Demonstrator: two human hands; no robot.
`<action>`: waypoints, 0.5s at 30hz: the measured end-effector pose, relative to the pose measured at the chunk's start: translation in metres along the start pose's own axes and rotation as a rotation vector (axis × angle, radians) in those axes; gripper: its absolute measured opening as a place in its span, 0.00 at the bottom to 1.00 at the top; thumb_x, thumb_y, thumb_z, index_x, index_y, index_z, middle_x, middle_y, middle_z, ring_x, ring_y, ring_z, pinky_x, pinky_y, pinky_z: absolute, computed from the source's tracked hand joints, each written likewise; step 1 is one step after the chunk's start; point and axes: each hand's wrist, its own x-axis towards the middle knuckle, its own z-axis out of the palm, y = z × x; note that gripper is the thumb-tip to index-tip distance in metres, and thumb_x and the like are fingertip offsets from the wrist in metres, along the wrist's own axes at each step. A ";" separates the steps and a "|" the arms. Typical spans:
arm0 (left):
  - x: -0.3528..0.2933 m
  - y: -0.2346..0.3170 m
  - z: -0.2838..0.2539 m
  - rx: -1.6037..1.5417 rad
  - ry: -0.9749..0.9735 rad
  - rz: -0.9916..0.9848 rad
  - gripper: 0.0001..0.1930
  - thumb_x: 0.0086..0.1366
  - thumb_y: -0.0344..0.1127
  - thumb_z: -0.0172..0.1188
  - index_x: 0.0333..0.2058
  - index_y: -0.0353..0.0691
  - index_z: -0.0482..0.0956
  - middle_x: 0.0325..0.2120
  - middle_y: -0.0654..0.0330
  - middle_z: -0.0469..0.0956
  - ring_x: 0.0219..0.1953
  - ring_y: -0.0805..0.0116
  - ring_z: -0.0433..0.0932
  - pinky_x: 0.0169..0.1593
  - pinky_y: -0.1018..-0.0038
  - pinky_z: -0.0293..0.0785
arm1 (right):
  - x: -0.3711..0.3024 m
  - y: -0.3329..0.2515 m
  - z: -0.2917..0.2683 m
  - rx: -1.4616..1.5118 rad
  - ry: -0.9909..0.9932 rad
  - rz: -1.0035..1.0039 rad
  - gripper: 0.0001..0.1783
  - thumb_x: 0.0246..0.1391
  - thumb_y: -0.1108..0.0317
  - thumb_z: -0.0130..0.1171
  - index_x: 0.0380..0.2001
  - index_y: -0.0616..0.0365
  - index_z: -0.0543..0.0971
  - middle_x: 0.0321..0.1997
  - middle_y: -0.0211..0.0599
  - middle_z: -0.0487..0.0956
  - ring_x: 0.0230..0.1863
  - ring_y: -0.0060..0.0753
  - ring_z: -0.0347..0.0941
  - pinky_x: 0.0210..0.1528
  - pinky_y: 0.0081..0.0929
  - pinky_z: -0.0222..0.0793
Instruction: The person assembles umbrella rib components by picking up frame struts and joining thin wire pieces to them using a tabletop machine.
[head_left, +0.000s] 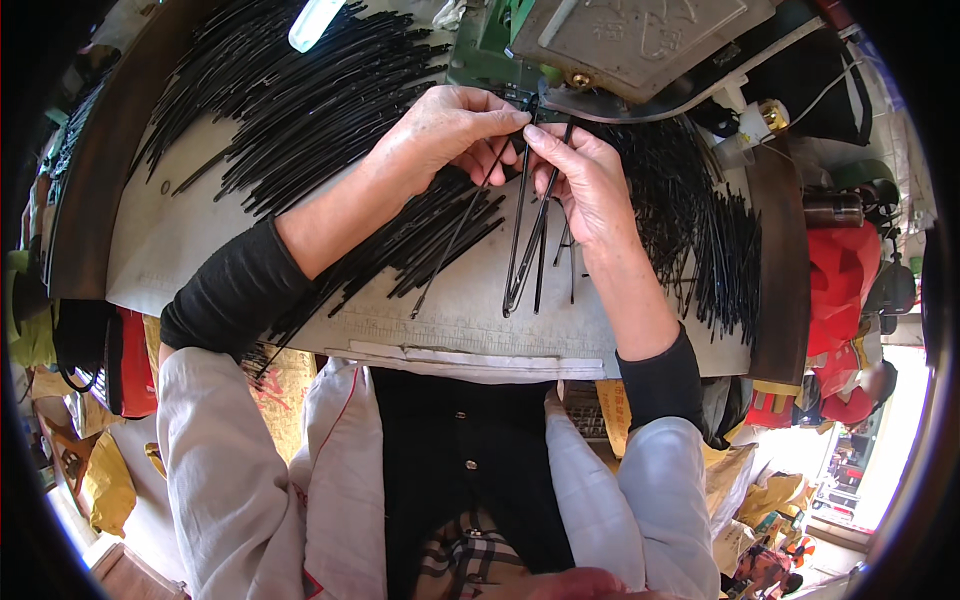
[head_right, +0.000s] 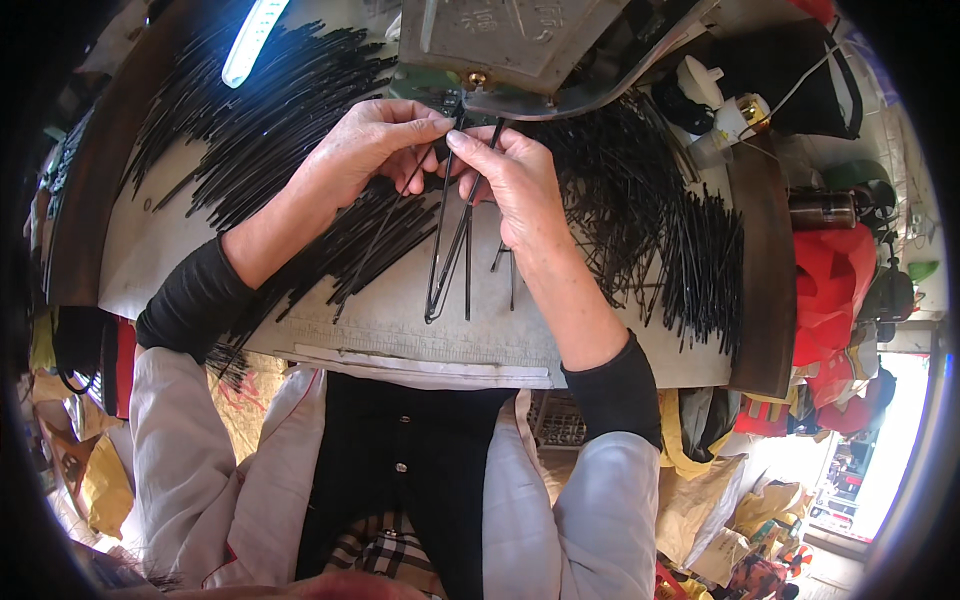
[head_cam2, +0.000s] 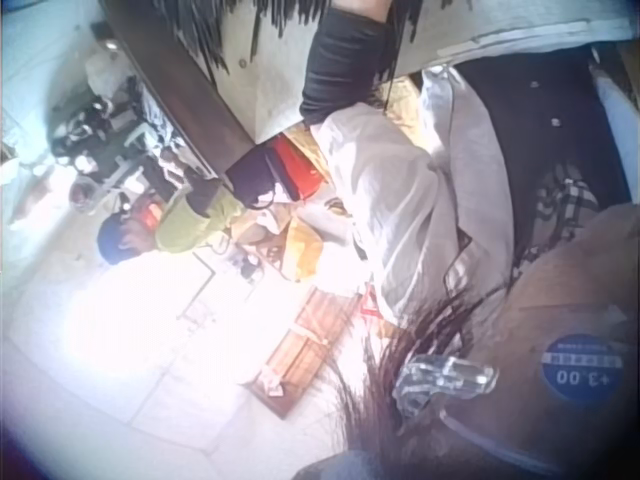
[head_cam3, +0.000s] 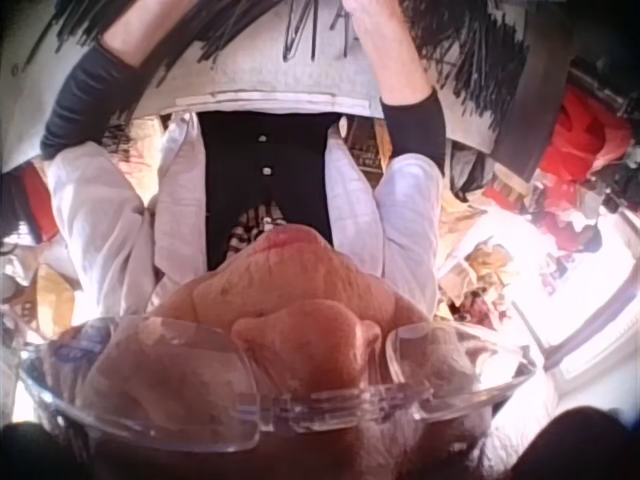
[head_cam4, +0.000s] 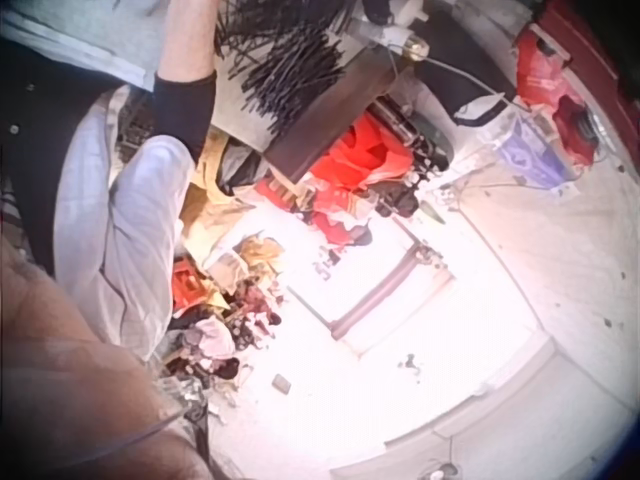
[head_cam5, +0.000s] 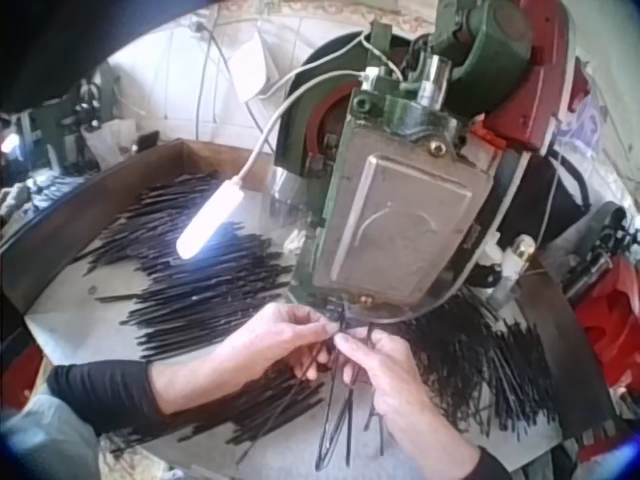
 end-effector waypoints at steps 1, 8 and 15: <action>0.000 -0.001 0.000 0.000 0.001 0.003 0.12 0.60 0.38 0.58 0.30 0.33 0.75 0.19 0.59 0.76 0.15 0.73 0.75 0.18 0.82 0.70 | 0.000 0.001 0.000 -0.002 -0.002 -0.002 0.10 0.49 0.65 0.60 0.30 0.61 0.77 0.23 0.30 0.76 0.18 0.17 0.67 0.20 0.13 0.60; -0.001 0.002 0.001 -0.004 0.002 -0.022 0.12 0.59 0.38 0.58 0.30 0.32 0.75 0.17 0.58 0.76 0.15 0.72 0.75 0.17 0.82 0.70 | 0.000 0.001 -0.001 0.057 -0.017 0.064 0.11 0.49 0.63 0.61 0.30 0.60 0.77 0.23 0.30 0.76 0.19 0.17 0.67 0.21 0.12 0.61; -0.005 0.006 0.005 0.177 0.033 0.059 0.13 0.61 0.41 0.57 0.31 0.35 0.76 0.14 0.64 0.73 0.12 0.79 0.70 0.16 0.85 0.65 | -0.006 -0.003 0.002 0.088 -0.047 0.053 0.12 0.52 0.61 0.58 0.30 0.61 0.75 0.19 0.31 0.73 0.16 0.19 0.66 0.19 0.15 0.60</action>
